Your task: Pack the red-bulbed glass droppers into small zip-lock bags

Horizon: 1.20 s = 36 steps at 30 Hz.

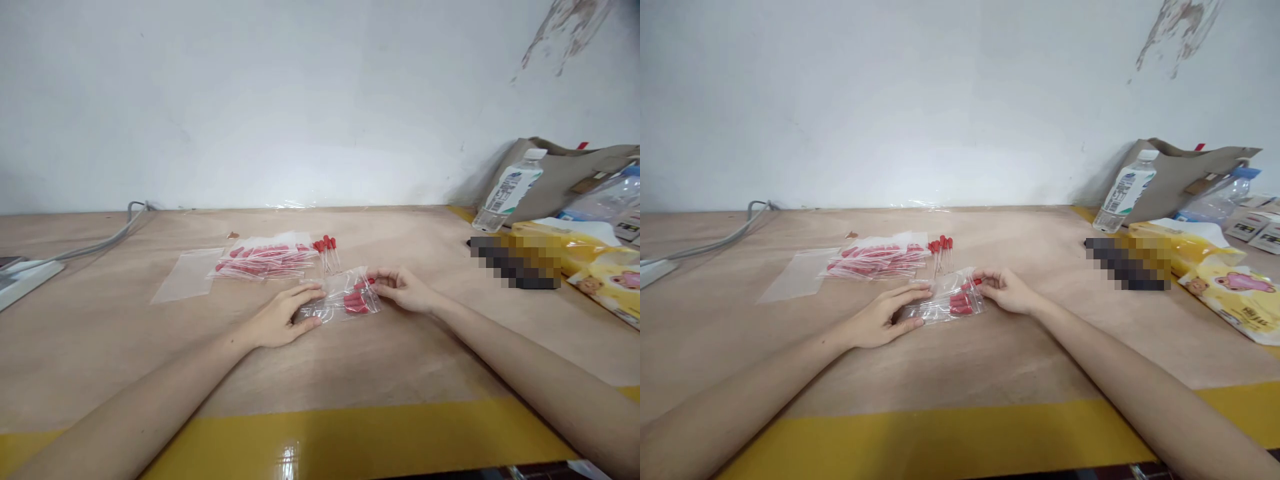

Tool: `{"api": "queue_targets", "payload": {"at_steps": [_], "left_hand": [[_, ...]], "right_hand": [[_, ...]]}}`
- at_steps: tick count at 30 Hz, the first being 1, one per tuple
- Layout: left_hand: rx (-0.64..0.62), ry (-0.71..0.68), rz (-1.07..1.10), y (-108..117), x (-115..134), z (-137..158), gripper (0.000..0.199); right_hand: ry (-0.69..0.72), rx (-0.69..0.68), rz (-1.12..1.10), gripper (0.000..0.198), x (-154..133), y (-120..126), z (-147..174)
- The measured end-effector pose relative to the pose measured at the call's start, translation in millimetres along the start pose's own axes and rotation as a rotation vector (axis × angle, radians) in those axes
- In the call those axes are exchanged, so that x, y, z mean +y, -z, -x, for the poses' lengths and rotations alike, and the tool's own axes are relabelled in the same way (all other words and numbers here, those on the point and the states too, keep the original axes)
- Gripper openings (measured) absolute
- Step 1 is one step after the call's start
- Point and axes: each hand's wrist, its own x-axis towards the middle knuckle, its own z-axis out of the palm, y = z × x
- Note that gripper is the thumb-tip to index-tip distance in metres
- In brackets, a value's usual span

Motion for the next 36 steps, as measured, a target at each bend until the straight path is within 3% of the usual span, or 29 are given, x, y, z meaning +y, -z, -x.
{"api": "queue_targets", "payload": {"at_steps": [6, 11, 16, 22, 26, 31, 36], "left_hand": [[-0.010, 0.019, -0.010, -1, -1, 0, 0.043], [0.000, 0.000, -0.004, 0, 0, -1, 0.042], [-0.001, 0.009, -0.007, 1, 1, -2, 0.042], [0.013, 0.000, -0.007, 1, 1, -2, 0.042], [0.007, 0.006, 0.000, 0, -1, -1, 0.042], [-0.013, 0.015, 0.012, -1, -2, 1, 0.041], [-0.004, 0.002, 0.035, -1, 0, 1, 0.040]], "right_hand": [[-0.128, 0.195, 0.018, 0.032, -6, -13, -3], [-0.110, 0.317, 0.007, 0.028, -7, -24, -5], [-0.091, 0.335, -0.033, 0.030, 1, -24, -7], [-0.088, 0.229, -0.020, 0.035, -3, -26, -4], [-0.110, 0.377, 0.004, 0.032, -3, -17, -6], [-0.022, 0.554, 0.287, 0.022, -6, -2, -32], [-0.002, 0.432, 0.618, 0.027, -24, -16, -79]]}}
